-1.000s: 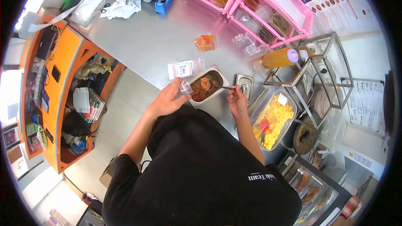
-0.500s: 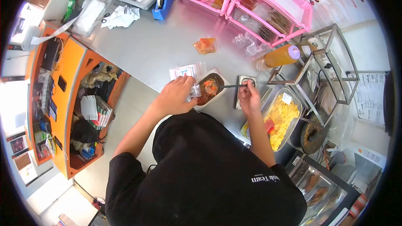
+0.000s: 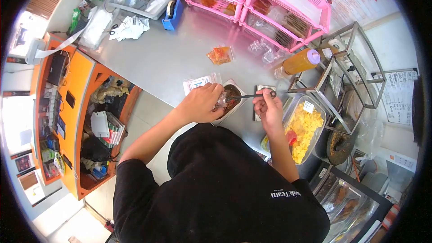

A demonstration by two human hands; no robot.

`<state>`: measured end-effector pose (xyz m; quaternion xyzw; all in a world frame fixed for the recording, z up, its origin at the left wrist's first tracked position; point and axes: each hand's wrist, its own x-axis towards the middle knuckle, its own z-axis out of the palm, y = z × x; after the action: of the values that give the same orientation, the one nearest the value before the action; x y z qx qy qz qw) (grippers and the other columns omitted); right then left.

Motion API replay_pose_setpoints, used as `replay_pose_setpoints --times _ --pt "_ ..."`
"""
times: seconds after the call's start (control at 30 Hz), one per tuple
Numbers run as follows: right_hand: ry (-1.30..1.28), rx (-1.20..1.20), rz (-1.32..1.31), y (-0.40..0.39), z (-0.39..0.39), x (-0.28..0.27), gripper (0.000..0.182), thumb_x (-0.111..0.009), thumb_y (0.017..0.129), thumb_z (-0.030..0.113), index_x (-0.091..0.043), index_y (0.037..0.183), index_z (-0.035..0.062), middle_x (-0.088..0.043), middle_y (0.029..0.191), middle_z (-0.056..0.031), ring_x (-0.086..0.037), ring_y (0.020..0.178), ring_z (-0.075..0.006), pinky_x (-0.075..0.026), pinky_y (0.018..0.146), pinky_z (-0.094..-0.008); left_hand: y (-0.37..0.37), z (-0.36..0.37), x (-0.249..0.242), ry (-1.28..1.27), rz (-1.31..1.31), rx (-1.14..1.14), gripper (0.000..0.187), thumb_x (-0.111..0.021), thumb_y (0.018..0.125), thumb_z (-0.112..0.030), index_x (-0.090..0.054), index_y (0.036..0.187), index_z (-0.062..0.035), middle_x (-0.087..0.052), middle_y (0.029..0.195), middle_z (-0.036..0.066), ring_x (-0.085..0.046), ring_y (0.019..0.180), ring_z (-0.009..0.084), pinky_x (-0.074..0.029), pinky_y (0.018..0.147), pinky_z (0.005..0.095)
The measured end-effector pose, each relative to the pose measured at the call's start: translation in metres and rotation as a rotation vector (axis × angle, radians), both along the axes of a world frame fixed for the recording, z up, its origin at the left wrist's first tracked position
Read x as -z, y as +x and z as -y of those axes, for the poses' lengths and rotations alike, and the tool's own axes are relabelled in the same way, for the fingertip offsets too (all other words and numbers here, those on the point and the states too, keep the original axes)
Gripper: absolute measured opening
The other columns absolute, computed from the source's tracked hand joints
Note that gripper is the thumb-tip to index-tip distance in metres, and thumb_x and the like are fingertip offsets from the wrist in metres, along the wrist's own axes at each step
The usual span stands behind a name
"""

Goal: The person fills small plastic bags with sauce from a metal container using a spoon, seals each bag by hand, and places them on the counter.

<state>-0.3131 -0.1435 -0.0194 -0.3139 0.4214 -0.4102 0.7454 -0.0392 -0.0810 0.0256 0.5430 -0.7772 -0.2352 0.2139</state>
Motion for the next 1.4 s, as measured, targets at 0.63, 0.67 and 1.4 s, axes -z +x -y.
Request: replay_pose_setpoints --times 0.63,0.67,1.4 --pt "-1.406 -0.643 -0.579 0.058 -0.025 -0.127 0.018 -0.081 0.087 0.008 -0.068 0.099 0.0032 -0.07 0.087 -0.0087 -0.068 0.078 -0.03 -0.054 0.068 -0.0408 -0.019 -0.048 0.052 0.18 -0.816 -0.351 0.037 -0.082 0.087 -0.012 -0.062 0.118 -0.005 -0.075 0.102 0.012 -0.075 0.088 0.0212 -0.059 0.078 0.0348" --pt "-1.421 -0.663 -0.579 0.06 -0.026 -0.129 0.018 -0.081 0.086 0.007 -0.068 0.098 0.0031 -0.07 0.088 -0.0085 -0.068 0.078 -0.0297 -0.054 0.068 -0.0406 -0.018 -0.051 0.052 0.194 -0.825 -0.349 0.038 -0.081 0.087 -0.009 -0.062 0.119 -0.004 -0.074 0.103 0.011 -0.074 0.092 0.0193 -0.059 0.081 0.0343" --pt "-1.175 -0.471 -0.461 0.044 -0.032 -0.105 0.012 -0.072 0.098 0.013 -0.072 0.102 0.0015 -0.07 0.083 -0.009 -0.063 0.07 -0.0223 -0.049 0.064 -0.0318 0.014 -0.064 0.051 0.418 -0.873 -0.245 0.046 -0.076 0.084 -0.006 -0.06 0.127 -0.0007 -0.069 0.099 0.009 -0.066 0.089 0.0163 -0.055 0.082 0.0334"
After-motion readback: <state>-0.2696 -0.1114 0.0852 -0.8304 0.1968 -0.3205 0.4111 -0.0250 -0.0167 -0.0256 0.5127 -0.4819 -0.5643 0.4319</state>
